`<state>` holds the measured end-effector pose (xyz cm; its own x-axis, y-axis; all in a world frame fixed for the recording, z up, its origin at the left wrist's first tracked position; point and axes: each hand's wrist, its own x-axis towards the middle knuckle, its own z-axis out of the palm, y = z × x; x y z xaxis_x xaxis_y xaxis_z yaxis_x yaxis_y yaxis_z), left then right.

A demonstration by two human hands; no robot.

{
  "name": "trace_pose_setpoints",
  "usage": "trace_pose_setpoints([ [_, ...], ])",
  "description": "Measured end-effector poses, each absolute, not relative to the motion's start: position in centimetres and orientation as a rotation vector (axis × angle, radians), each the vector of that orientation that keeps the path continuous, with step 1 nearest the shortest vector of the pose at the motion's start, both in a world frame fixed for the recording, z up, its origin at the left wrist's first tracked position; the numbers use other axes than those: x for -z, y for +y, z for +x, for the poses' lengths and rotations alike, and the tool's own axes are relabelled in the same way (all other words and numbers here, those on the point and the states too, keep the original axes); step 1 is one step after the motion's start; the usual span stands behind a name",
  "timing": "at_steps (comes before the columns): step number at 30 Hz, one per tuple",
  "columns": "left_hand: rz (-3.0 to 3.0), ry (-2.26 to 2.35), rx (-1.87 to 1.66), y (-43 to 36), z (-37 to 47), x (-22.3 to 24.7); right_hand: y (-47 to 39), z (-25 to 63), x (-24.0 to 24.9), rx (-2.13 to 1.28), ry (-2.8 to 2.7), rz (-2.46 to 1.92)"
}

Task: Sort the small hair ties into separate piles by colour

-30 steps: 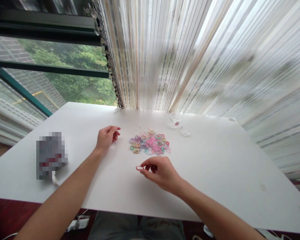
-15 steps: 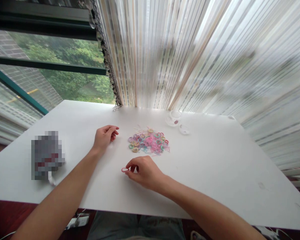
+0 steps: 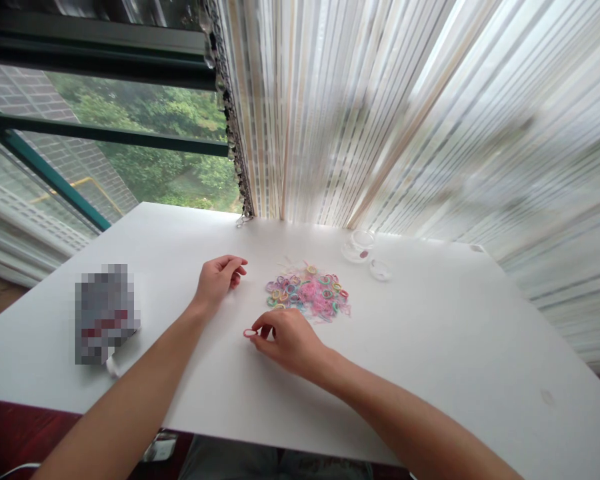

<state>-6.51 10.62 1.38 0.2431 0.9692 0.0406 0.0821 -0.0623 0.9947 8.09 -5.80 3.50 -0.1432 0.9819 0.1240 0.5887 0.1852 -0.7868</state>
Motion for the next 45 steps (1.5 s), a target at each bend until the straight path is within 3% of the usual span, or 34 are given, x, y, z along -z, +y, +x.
trace_pose_setpoints([
  [10,1.524,1.119,-0.971,10.5,-6.5,-1.4,-3.7,14.9,-5.2,-0.610,-1.497,-1.598],
  [17,1.596,1.150,-0.934,10.2,-6.3,-1.5,5.5,19.3,-4.6,-0.500,-1.482,-1.782],
  [26,1.667,1.217,-0.912,10.2,-6.2,-0.9,14.6,18.4,-1.4,-0.568,-1.644,-1.776],
  [45,1.653,1.222,-0.878,10.2,-6.2,-1.2,13.7,20.4,-1.8,-0.527,-1.691,-1.767],
])
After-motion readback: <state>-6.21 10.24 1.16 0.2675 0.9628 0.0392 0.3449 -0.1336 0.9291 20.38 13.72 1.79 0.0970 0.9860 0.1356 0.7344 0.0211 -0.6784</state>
